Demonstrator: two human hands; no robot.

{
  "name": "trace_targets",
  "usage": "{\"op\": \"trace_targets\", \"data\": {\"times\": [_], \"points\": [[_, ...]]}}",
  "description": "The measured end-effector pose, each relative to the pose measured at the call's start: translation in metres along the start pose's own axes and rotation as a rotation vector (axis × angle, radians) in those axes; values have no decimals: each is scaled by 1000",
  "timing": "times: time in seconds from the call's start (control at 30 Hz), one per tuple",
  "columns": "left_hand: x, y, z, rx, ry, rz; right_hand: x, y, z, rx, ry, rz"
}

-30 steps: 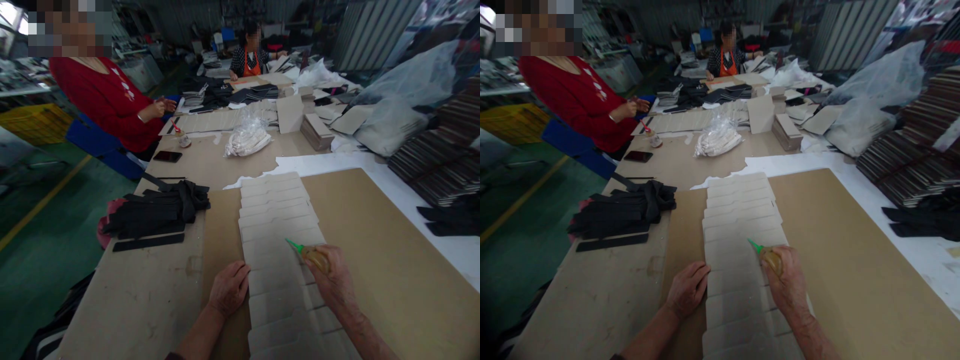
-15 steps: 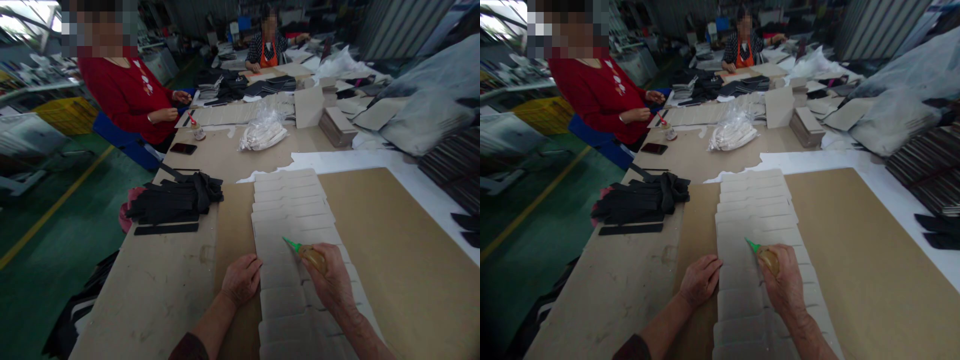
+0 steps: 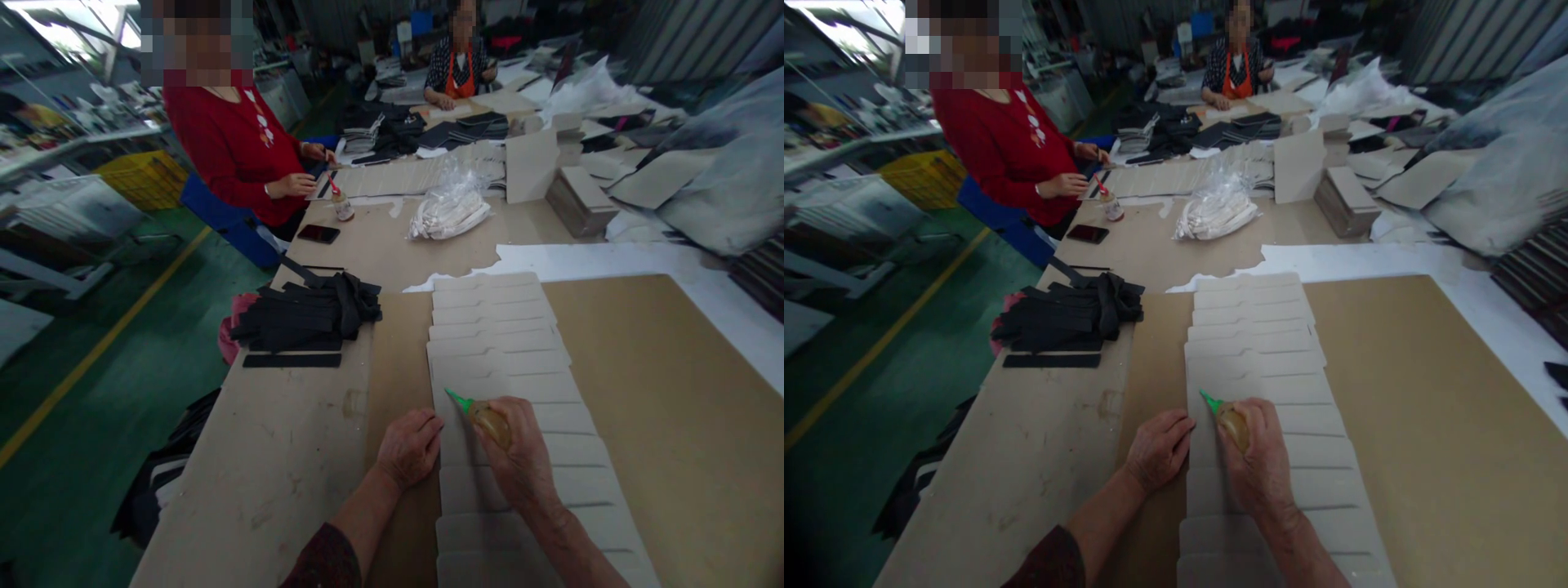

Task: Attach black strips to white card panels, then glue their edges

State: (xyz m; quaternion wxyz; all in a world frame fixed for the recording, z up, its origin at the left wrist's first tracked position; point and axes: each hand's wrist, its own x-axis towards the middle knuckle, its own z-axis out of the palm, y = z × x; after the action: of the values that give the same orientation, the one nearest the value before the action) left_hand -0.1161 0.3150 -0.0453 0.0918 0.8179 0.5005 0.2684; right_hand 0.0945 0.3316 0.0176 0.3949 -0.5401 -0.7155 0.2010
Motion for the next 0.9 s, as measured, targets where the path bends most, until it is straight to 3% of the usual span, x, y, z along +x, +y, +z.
{"op": "trace_targets", "data": {"times": [0.2,0.53,0.77,0.9], "points": [[0,1,-1,12,-2,-4,1,-12,17,18,-36,5],[-2,-4,4,7,29,13,-7,26,-45,-198,159,-18],[-2,-4,3,29,29,20,-7,11,-28,-118,99,42],[-3,-6,5,40,35,23,-3,19,-37,-147,155,36]]}}
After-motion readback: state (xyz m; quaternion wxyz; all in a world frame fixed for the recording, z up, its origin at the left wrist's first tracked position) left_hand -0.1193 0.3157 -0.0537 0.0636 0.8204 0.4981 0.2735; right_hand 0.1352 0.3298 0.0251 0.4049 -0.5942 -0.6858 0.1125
